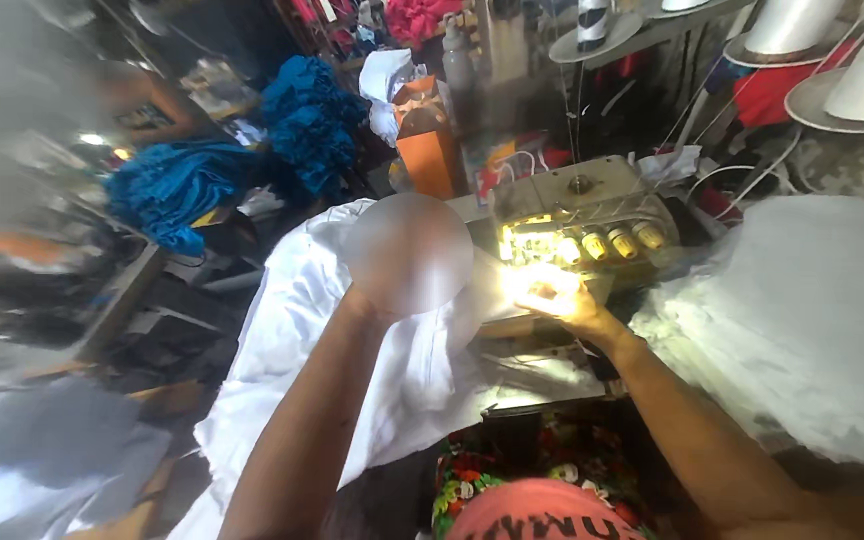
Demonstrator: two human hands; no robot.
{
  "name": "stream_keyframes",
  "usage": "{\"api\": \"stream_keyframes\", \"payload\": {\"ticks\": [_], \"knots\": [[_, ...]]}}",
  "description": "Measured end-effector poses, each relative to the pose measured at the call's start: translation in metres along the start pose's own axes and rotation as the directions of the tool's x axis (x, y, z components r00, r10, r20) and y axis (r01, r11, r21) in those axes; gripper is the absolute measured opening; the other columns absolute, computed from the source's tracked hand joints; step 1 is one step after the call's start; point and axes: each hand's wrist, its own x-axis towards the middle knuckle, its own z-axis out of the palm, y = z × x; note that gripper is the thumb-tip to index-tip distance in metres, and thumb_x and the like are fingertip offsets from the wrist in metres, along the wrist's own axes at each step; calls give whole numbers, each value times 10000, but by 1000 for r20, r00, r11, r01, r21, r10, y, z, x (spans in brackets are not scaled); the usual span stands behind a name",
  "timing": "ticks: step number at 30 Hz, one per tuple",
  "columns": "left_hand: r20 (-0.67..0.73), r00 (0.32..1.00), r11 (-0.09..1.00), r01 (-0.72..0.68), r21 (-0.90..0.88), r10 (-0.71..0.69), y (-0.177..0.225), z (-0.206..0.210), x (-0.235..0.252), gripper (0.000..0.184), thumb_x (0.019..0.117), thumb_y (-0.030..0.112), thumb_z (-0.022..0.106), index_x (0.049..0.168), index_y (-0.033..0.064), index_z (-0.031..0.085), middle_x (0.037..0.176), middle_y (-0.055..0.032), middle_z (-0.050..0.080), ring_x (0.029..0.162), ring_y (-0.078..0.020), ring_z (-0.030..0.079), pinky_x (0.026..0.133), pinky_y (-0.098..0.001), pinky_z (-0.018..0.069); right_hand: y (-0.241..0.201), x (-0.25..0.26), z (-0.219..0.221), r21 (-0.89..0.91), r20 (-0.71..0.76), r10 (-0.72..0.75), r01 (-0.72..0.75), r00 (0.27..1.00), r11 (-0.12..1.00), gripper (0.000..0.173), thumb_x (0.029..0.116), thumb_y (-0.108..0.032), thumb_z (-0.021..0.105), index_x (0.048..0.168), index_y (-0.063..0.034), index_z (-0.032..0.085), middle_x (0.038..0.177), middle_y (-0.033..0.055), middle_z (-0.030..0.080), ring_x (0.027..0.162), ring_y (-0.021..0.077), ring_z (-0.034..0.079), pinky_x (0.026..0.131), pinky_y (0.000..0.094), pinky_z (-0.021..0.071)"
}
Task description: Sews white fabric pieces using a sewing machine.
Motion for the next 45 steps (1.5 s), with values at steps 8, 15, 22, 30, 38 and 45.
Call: {"api": "stream_keyframes", "payload": {"ticks": [8,15,22,30,38,45], "knots": [[-47,999,1000,11,2,-11,5,-1,8,244,1020,183,559,831,231,705,751,93,682,691,22,649,637,-159,563,1,-1,-14,37,47,84,-86,995,996,28,953,-83,680,948,-56,678,772,-26,641,603,-14,546,558,146,476],[-88,994,998,69,17,-67,11,8,22,301,1034,113,486,842,203,699,747,77,697,671,17,656,624,-168,573,17,-14,-10,72,49,18,-22,999,997,85,892,-66,724,975,-55,728,954,-3,711,837,21,647,758,215,554],[6,993,977,119,175,-122,20,25,24,294,1003,44,508,792,170,669,712,91,662,645,33,621,607,-145,545,14,-27,-5,150,67,153,-162,986,975,95,943,-29,652,925,-14,744,946,0,674,777,-14,598,704,149,521],[107,990,867,24,497,-89,-6,39,4,160,989,82,610,835,81,654,730,80,598,664,38,554,612,-121,464,15,-28,0,130,78,166,-175,983,976,123,977,-48,595,908,-15,691,886,-10,608,736,-14,553,672,147,492],[99,982,759,57,649,-158,-37,40,-10,191,982,121,659,806,48,651,645,32,558,550,4,487,510,-148,403,13,-37,7,216,71,246,-256,967,942,148,985,-9,573,1018,18,715,982,10,644,751,-21,565,686,143,500],[91,974,543,37,839,-206,-72,44,-14,261,984,263,679,837,48,683,651,-13,572,598,-99,533,577,-292,446,18,-41,9,166,49,151,-157,987,974,103,949,-11,619,939,29,714,945,17,649,821,-18,597,754,146,517]]}}
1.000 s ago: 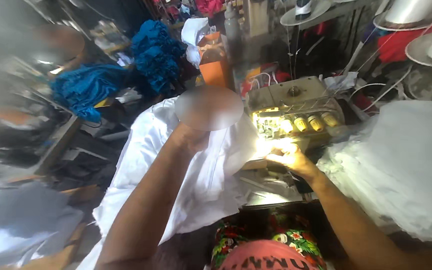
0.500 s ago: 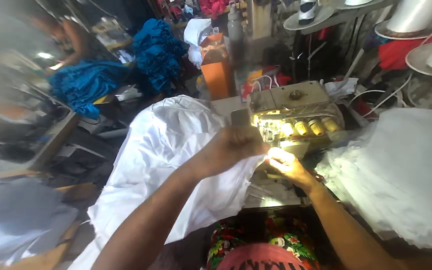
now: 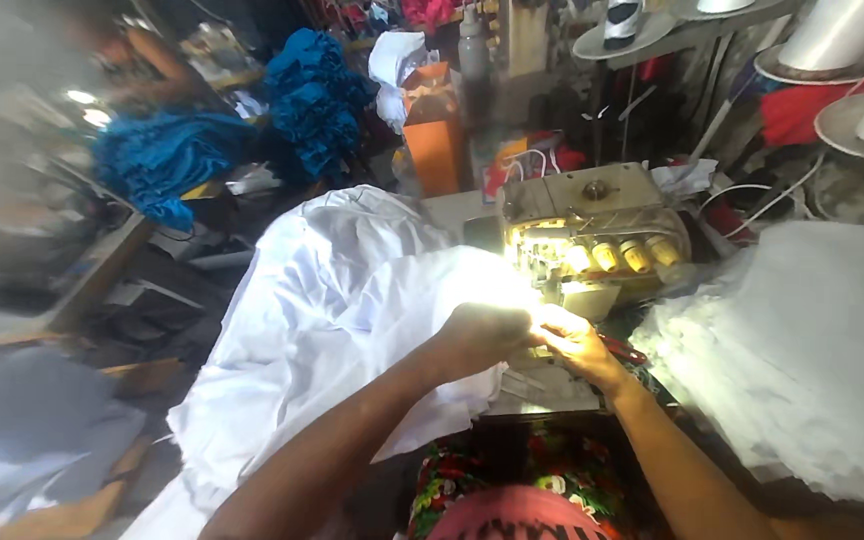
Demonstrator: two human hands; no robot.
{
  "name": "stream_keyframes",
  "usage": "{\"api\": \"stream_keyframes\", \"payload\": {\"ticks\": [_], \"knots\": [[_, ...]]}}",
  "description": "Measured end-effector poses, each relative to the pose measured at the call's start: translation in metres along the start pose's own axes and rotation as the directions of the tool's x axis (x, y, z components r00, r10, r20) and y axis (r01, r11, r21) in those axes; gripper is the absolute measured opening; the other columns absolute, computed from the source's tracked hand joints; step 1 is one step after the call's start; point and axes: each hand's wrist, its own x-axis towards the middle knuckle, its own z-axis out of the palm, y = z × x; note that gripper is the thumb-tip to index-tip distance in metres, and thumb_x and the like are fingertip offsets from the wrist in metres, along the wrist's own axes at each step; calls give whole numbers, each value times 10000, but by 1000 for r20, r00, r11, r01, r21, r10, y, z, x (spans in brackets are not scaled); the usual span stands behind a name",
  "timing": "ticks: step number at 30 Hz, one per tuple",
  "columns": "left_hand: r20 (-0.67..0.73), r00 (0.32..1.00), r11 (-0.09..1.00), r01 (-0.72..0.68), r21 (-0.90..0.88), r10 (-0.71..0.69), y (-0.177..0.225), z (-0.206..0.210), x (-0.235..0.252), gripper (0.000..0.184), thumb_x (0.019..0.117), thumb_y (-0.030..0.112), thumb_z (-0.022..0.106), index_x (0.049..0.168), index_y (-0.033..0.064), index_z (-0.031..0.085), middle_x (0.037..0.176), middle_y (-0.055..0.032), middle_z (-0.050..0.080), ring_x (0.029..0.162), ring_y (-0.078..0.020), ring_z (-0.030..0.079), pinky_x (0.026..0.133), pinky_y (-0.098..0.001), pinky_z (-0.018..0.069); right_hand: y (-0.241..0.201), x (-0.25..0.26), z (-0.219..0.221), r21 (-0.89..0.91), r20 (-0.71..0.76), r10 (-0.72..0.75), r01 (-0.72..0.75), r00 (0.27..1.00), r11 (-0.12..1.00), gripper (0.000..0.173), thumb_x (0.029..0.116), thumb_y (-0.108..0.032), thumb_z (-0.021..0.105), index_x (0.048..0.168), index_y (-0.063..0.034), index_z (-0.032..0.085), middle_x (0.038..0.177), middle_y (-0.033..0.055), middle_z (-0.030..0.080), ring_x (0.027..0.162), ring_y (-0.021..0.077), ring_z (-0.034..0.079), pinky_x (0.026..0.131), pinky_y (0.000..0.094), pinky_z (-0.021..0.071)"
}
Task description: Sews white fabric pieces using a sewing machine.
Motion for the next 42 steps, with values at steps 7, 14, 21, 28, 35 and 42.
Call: {"api": "stream_keyframes", "payload": {"ticks": [7,14,21,28,35,42], "knots": [[18,986,944,-162,289,164,-24,8,22,251,951,214,708,796,16,706,635,-107,620,628,-268,632,624,-469,487,1,-1,5,-4,-30,-63,63,998,998,122,933,27,618,973,38,733,998,30,690,930,-1,641,844,171,545],[110,993,853,-12,521,-53,-34,-63,41,227,952,224,684,908,3,704,793,-179,676,807,-371,654,876,-618,404,-4,9,7,56,-70,41,-37,997,998,69,936,-31,673,951,-12,737,929,-11,660,728,-13,574,667,150,502],[-115,952,850,-194,490,284,3,1,8,154,883,202,725,771,97,708,683,-51,644,713,-236,646,809,-506,464,6,4,3,-51,-84,-89,85,992,995,85,905,10,658,927,27,738,985,43,704,910,10,652,836,189,557],[-225,957,846,-35,533,181,-1,75,-17,235,989,192,578,802,86,672,623,-44,592,606,-215,611,733,-432,452,21,-16,11,-467,-132,-377,278,917,839,178,924,-63,634,945,9,795,989,146,775,954,200,750,896,330,583],[-244,965,869,38,494,96,-13,72,1,187,978,182,628,873,93,754,705,-60,682,711,-247,656,781,-475,449,20,-15,14,-482,-162,-335,222,928,848,183,943,-110,645,963,-2,792,979,132,774,917,184,750,851,341,594],[-405,912,938,81,337,67,-28,40,22,157,934,189,695,901,57,773,944,-142,730,976,-327,680,957,-570,452,13,-2,6,-476,-157,-288,183,945,860,158,926,-56,653,986,-5,790,1035,140,767,970,221,742,883,412,590]]}}
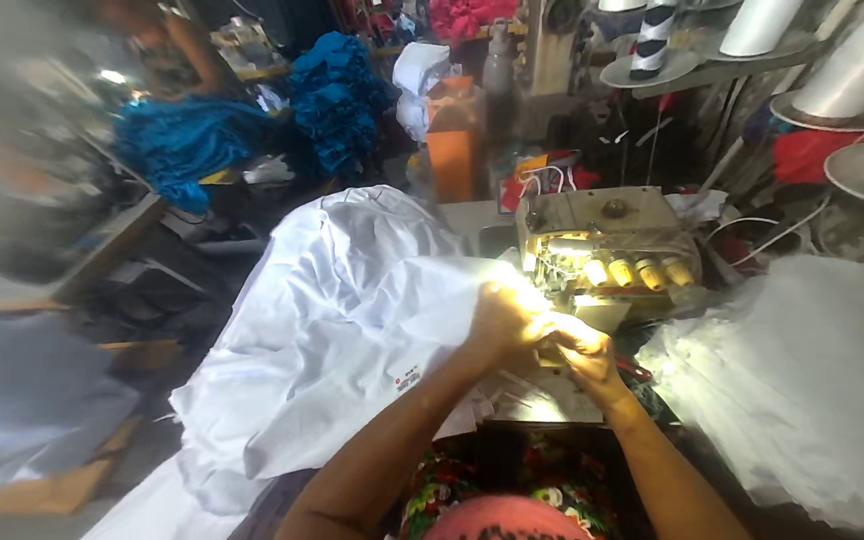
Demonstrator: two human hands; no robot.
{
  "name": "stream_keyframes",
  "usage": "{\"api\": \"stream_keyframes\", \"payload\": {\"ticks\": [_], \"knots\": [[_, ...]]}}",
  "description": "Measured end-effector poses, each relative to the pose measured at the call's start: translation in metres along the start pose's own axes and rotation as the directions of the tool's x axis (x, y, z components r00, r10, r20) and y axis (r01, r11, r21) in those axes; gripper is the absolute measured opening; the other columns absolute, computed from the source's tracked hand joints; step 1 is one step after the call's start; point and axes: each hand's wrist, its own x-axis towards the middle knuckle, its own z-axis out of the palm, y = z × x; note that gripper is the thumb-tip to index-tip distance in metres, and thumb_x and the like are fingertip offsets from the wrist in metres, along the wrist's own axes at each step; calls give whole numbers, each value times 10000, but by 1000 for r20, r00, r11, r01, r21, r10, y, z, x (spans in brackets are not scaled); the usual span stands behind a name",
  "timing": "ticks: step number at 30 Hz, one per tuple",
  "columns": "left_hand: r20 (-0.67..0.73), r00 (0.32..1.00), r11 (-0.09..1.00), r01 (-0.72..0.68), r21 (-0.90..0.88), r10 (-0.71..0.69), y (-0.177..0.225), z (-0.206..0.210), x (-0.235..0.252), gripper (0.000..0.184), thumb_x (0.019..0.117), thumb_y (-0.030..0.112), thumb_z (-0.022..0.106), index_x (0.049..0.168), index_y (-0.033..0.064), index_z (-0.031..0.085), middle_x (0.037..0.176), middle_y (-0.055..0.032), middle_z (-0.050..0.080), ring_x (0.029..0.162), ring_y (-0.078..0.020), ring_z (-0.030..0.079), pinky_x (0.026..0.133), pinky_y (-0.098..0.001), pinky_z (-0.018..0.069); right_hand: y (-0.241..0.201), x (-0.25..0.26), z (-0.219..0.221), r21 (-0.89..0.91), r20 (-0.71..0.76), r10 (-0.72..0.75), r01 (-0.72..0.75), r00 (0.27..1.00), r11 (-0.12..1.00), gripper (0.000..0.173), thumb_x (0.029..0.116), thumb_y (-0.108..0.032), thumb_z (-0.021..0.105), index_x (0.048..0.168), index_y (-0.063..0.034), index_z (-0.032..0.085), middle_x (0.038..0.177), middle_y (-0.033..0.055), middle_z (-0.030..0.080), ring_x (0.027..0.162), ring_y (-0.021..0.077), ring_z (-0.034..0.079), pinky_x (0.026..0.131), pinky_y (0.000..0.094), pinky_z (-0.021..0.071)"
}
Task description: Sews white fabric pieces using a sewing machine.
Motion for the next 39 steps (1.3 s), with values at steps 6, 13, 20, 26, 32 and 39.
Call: {"api": "stream_keyframes", "payload": {"ticks": [6,13,20,26,32,39], "knots": [[270,841,842,518,-149,-469,-86,-17,5,427,1028,294,624,1361,29,581,1216,-223,676,1105,-381,667,957,-610,502,1,4,1,-37,-11,-5,5,1000,999,161,902,-41,656,977,15,787,1034,163,763,975,236,743,882,399,588],[-1,893,884,446,-140,-451,-28,1,-74,265,1010,192,615,1171,-6,685,1143,-196,700,1003,-345,704,859,-534,561,2,1,5,-55,-58,-1,-2,998,999,191,907,-54,625,972,41,777,1021,180,759,940,232,742,852,372,591],[-27,996,996,85,-32,-86,-50,-22,9,222,1026,72,560,1132,-20,733,1350,-193,655,1222,-358,655,1003,-518,528,1,0,4,-82,-57,7,-11,998,997,206,903,-57,619,989,47,775,1025,195,757,939,253,746,850,384,590],[555,827,987,0,162,-91,-59,-13,66,239,1035,138,574,1198,41,720,1199,-214,679,1209,-403,605,1024,-581,443,2,1,2,-66,-41,-4,2,999,998,206,909,-55,629,1015,42,776,1067,184,758,988,238,745,891,361,587],[586,793,972,33,232,-167,-52,-30,64,220,1019,114,589,1203,49,692,1126,-211,705,1079,-415,666,892,-608,486,3,0,3,-38,-39,17,-18,999,999,205,913,-60,633,1021,37,777,1068,177,759,997,222,743,906,348,582],[581,787,976,120,182,-205,-51,-24,70,269,1055,207,549,1199,50,713,1148,-199,714,1127,-400,660,929,-607,483,6,-1,6,-21,-63,0,-1,998,1000,196,908,-57,635,997,42,778,1055,176,761,995,216,744,908,335,581]]}}
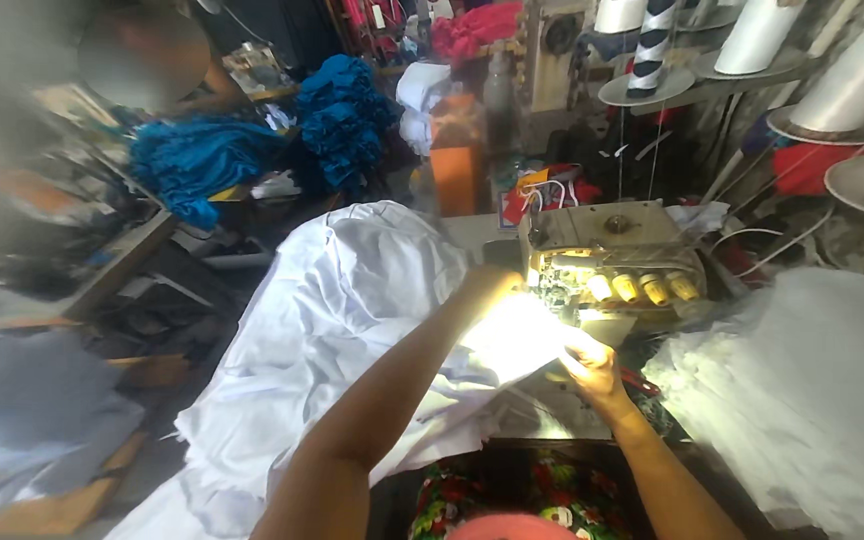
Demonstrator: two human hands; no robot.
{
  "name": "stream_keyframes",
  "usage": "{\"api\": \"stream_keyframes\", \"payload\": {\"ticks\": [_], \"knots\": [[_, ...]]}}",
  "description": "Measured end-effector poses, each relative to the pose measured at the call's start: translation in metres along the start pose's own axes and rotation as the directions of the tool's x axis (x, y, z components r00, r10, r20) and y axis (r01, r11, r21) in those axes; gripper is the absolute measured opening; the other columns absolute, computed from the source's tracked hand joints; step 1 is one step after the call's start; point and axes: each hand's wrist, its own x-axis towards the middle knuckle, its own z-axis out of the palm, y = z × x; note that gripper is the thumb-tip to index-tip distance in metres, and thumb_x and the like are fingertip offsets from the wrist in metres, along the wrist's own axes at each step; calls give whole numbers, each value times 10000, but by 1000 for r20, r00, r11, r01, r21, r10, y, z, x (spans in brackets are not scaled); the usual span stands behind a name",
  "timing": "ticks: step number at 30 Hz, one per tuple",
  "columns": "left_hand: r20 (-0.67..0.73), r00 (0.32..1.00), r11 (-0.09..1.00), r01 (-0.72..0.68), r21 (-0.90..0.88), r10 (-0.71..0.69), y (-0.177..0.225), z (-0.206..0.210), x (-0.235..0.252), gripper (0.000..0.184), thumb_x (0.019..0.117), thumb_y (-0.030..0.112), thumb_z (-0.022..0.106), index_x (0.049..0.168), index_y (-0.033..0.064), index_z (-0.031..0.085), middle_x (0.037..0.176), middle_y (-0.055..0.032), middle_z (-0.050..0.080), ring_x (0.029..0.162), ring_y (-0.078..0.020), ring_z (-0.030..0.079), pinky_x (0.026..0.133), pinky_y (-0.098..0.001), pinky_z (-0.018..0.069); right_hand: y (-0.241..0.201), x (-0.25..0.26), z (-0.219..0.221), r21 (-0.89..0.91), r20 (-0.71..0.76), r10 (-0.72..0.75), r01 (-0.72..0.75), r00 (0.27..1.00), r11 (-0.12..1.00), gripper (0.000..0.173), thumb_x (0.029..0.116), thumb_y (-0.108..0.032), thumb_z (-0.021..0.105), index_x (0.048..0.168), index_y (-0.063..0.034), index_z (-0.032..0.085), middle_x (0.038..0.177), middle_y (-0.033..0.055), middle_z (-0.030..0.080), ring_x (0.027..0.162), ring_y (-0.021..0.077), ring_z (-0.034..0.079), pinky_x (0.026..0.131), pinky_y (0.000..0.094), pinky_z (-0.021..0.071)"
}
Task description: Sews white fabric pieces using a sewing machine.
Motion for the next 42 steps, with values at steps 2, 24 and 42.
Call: {"api": "stream_keyframes", "payload": {"ticks": [2,24,42], "knots": [[5,1000,1000,-1,28,1,-7,-2,3,276,1053,233,561,1176,38,714,1134,-211,712,1112,-413,660,924,-615,476,-1,0,-1,6,8,4,-4,1000,1000,193,911,-69,646,1002,37,779,1058,171,762,997,206,744,916,329,579],[-271,942,772,-322,-549,199,-33,-7,-101,128,948,180,705,905,71,756,790,59,678,727,31,586,679,-164,474,-2,1,-6,60,46,51,-54,998,997,191,910,-43,623,992,42,774,1045,165,759,979,161,734,903,300,576],[-79,964,919,-264,-292,252,-12,-6,-95,201,988,251,668,1018,76,762,916,-68,701,810,-183,648,746,-400,523,-3,-40,-67,-698,178,438,-201,881,688,303,1049,-145,555,1256,29,692,1191,272,686,1139,498,631,926,642,495]]}}
